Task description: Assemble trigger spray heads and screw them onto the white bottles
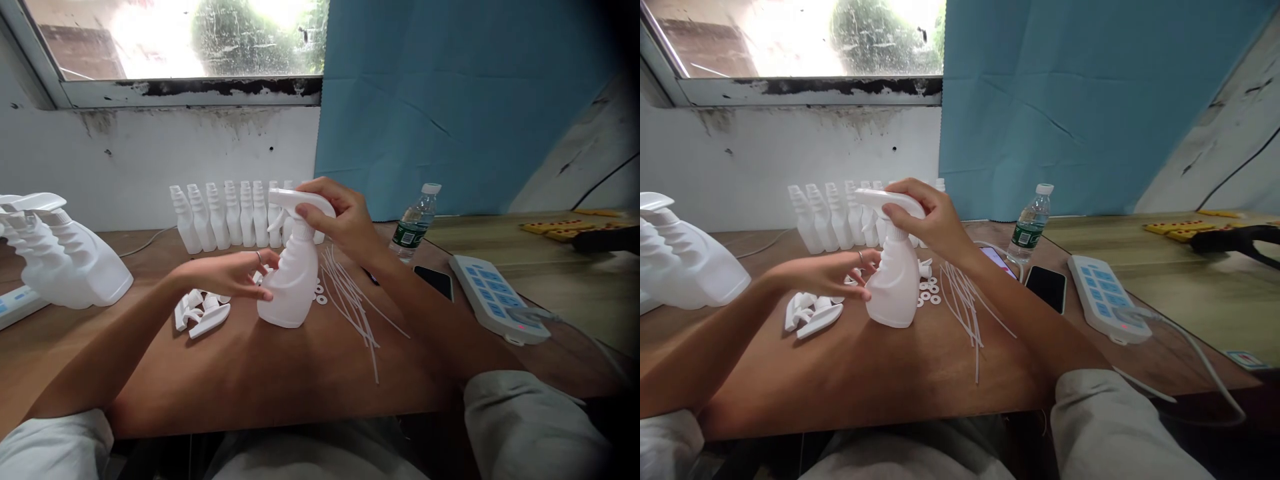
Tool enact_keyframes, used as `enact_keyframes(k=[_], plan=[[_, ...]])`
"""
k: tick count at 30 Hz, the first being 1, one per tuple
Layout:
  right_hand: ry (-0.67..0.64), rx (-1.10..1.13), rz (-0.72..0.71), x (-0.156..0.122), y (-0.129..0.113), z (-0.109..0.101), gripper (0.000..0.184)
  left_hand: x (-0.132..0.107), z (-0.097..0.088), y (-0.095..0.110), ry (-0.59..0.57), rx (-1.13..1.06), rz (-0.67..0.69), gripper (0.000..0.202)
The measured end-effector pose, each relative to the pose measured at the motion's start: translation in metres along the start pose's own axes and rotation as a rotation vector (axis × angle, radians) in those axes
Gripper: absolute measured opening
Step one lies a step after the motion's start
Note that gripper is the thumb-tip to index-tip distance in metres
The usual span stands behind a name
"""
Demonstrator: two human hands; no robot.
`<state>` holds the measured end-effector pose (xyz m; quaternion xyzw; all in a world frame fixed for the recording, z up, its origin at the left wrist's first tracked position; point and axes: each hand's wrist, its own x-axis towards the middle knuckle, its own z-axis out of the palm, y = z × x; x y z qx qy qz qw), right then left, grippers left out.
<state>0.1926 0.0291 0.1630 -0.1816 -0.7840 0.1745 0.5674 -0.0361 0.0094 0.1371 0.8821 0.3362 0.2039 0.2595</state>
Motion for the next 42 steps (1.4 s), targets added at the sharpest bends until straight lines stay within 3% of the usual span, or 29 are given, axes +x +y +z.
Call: enact_keyframes(k=[2,6,10,14,18,22,28,32,42], plan=[[-0.021,0.006,0.003,0.003,0.001,0.004,0.011,0.0,-0.016,0.01,-0.002,-0.057,0.032,0.042],[-0.019,0.089,0.072,0.005,0.009,0.015,0.019,0.009,-0.032,0.034,0.443,-0.027,0.177,0.041],[0.004,0.408,0.243,-0.001,0.017,0.03,0.03,0.018,-0.028,0.047,0.624,0.194,0.181,0.034],[-0.177,0.755,0.405,-0.015,0.021,0.044,0.046,0.012,-0.031,0.046,0.619,0.162,0.113,0.034],[-0.305,0.892,0.462,-0.029,0.022,0.052,0.04,0.001,-0.041,0.043,0.546,0.05,0.094,0.033],[-0.306,0.919,0.407,-0.035,0.018,0.055,0.029,-0.005,-0.045,0.043,0.536,0.012,0.105,0.028],[-0.362,0.859,0.397,-0.031,0.018,0.048,0.034,-0.011,-0.038,0.056,0.556,0.035,0.097,0.019],[-0.413,0.985,0.339,-0.034,0.021,0.05,0.031,-0.014,-0.034,0.063,0.552,0.066,0.114,0.019],[-0.256,0.993,0.379,-0.042,0.01,0.061,0.037,-0.013,-0.036,0.059,0.534,0.086,0.121,0.017]])
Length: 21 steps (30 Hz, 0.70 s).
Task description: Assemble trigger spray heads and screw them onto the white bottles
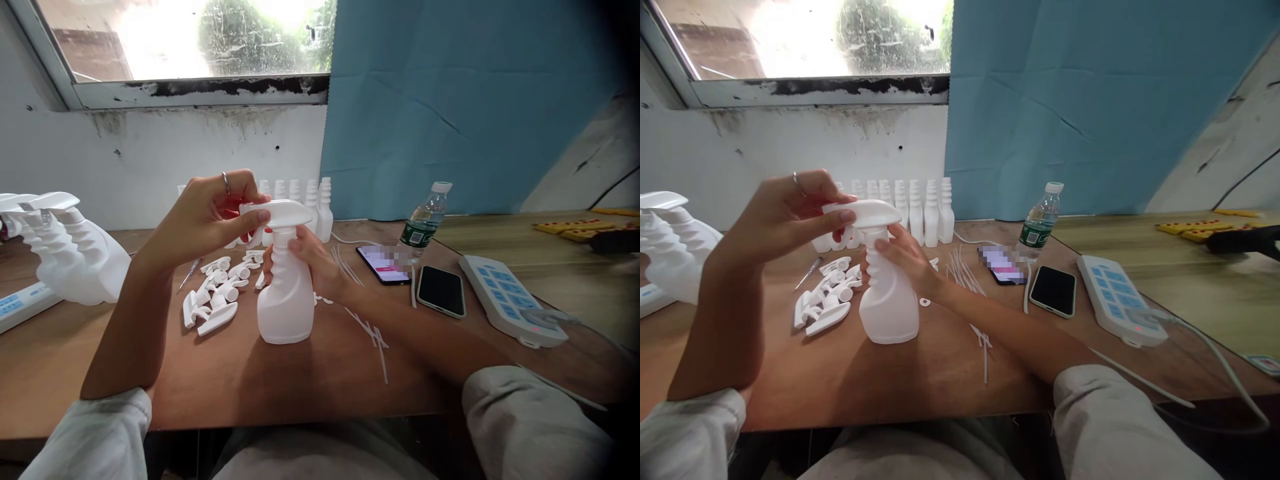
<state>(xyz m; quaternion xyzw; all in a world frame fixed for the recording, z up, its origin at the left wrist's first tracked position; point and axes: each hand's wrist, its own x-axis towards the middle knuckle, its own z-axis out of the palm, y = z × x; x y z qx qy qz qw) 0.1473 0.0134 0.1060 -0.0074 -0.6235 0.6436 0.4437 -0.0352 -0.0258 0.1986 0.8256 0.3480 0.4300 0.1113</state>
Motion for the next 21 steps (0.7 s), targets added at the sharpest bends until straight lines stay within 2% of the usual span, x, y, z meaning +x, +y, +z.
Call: enact_keyframes(k=[6,9,12,17,21], plan=[[0.036,-0.085,0.017,0.001,-0.002,0.001,0.043,0.001,0.0,-0.001,-0.026,-0.029,-0.007,0.017],[0.008,-0.052,0.013,0.001,-0.004,0.001,0.039,0.001,0.001,0.0,-0.027,-0.011,-0.019,0.02],[0.039,-0.135,0.017,0.0,-0.005,0.0,0.038,0.001,0.002,0.0,-0.032,0.016,-0.024,0.023],[-0.073,-0.05,-0.001,0.001,-0.007,-0.005,0.036,0.0,0.003,0.002,-0.011,0.057,-0.011,0.025],[-0.065,-0.174,0.014,0.005,-0.013,-0.007,0.026,0.0,0.004,0.002,-0.013,0.051,-0.003,0.024]])
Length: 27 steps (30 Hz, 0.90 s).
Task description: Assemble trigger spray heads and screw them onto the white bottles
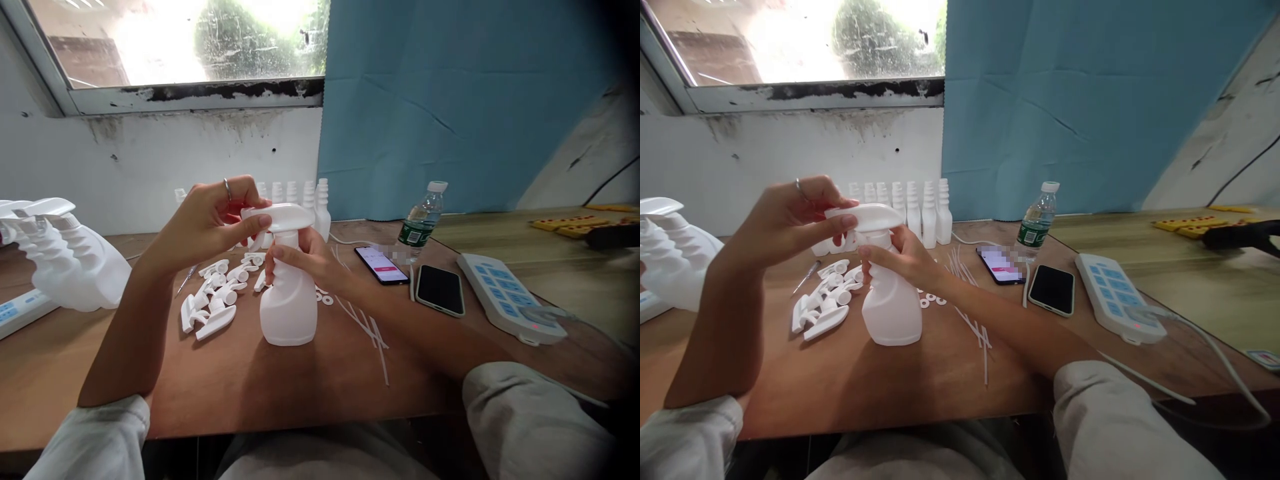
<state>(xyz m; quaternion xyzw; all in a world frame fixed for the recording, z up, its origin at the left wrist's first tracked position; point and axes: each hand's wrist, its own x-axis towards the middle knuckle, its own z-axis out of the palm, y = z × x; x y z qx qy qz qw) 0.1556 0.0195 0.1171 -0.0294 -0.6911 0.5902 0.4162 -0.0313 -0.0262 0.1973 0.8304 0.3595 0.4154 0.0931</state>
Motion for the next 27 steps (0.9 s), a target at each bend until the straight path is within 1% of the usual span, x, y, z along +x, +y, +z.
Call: enact_keyframes(k=[2,4,6,9,14,19,24,27], plan=[[-0.041,0.031,-0.007,0.001,-0.004,-0.001,0.026,0.0,0.0,0.0,0.006,0.01,0.005,0.023],[-0.054,0.1,0.004,0.002,-0.006,-0.001,0.028,0.0,0.001,-0.001,0.008,0.021,0.011,0.022],[-0.01,0.105,0.03,0.002,-0.008,0.0,0.028,0.0,0.001,0.0,0.01,0.031,0.011,0.021],[0.066,0.046,0.015,0.001,-0.005,0.003,0.026,0.0,0.001,0.0,0.015,0.039,0.008,0.021],[0.014,0.191,-0.009,-0.001,0.001,0.005,0.028,-0.001,0.0,0.002,0.017,0.102,0.024,0.021],[0.092,0.129,-0.004,-0.002,0.001,0.006,0.03,-0.001,0.0,0.002,0.016,0.119,0.029,0.023],[0.021,0.205,-0.021,-0.004,0.002,0.004,0.029,-0.001,0.0,0.004,0.025,0.152,0.048,0.021],[0.034,0.201,-0.033,-0.003,0.002,0.004,0.031,-0.001,-0.001,0.004,0.02,0.171,0.057,0.021]])
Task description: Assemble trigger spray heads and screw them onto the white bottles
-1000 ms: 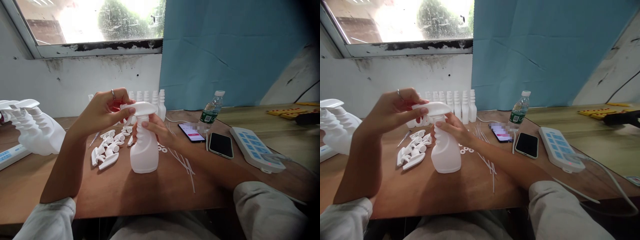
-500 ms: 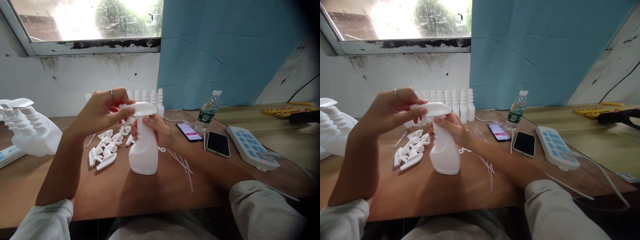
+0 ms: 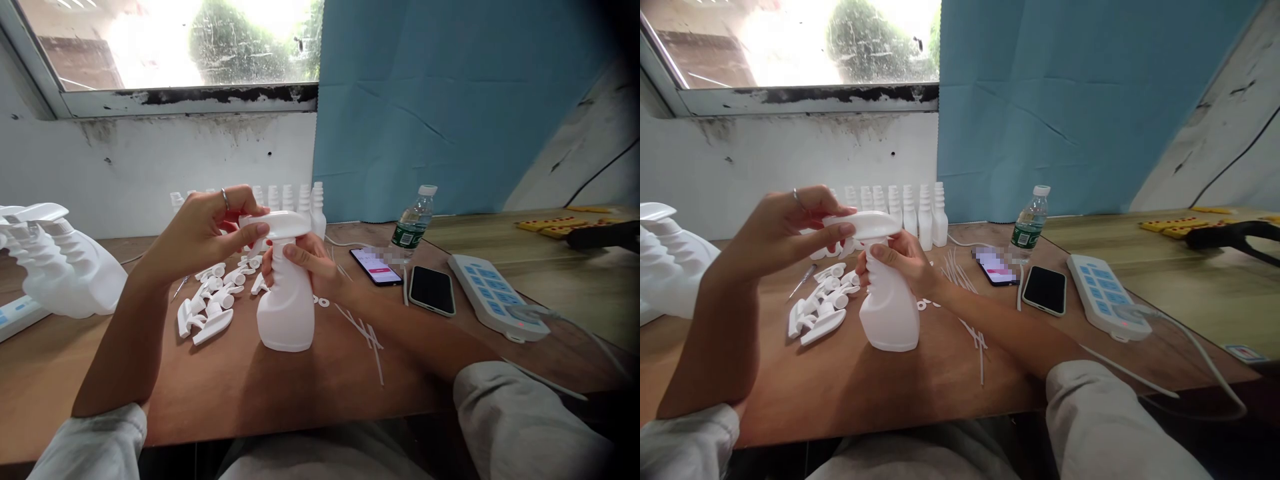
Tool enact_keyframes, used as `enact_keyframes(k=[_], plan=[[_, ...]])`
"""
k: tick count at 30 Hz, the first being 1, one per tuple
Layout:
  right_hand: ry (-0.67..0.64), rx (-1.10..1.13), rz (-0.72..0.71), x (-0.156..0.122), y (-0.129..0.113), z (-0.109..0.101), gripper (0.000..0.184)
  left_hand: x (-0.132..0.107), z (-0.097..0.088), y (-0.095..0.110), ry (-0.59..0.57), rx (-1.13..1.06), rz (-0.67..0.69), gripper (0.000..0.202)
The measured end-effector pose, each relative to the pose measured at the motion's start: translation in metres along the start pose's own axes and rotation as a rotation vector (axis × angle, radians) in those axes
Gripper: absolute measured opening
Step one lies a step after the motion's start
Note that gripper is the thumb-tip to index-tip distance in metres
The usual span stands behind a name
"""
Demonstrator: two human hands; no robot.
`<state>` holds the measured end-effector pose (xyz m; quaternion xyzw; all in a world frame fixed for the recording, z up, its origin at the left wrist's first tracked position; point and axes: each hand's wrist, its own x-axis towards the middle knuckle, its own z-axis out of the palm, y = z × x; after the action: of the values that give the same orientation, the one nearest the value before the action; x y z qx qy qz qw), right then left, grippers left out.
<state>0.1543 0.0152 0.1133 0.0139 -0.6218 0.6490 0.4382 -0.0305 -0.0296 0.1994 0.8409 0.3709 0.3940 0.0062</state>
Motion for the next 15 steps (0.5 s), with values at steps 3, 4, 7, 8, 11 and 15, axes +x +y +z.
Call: enact_keyframes(k=[3,4,7,8,11,15], plan=[[0.025,-0.058,-0.004,0.0011,-0.0007,0.0028,0.036,-0.0004,-0.0005,-0.0006,-0.016,0.012,-0.002,0.022],[0.026,-0.079,-0.01,0.0014,-0.0009,0.0037,0.037,-0.0005,-0.0005,-0.0006,-0.016,0.019,-0.003,0.022],[0.016,-0.122,-0.034,0.002,-0.0005,0.0053,0.035,-0.0008,-0.0004,-0.0002,-0.01,0.047,0.006,0.021],[0.018,-0.13,-0.042,0.0019,-0.0002,0.0054,0.035,-0.0007,-0.0004,0.0,-0.007,0.057,0.009,0.02],[0.037,-0.145,-0.047,0.0014,0.0007,0.0054,0.034,-0.0003,0.0,-0.0003,-0.001,0.074,0.02,0.021],[0.054,-0.162,-0.041,0.0028,-0.0004,0.0048,0.03,0.0009,0.0018,-0.0019,0.005,0.085,0.02,0.023]])
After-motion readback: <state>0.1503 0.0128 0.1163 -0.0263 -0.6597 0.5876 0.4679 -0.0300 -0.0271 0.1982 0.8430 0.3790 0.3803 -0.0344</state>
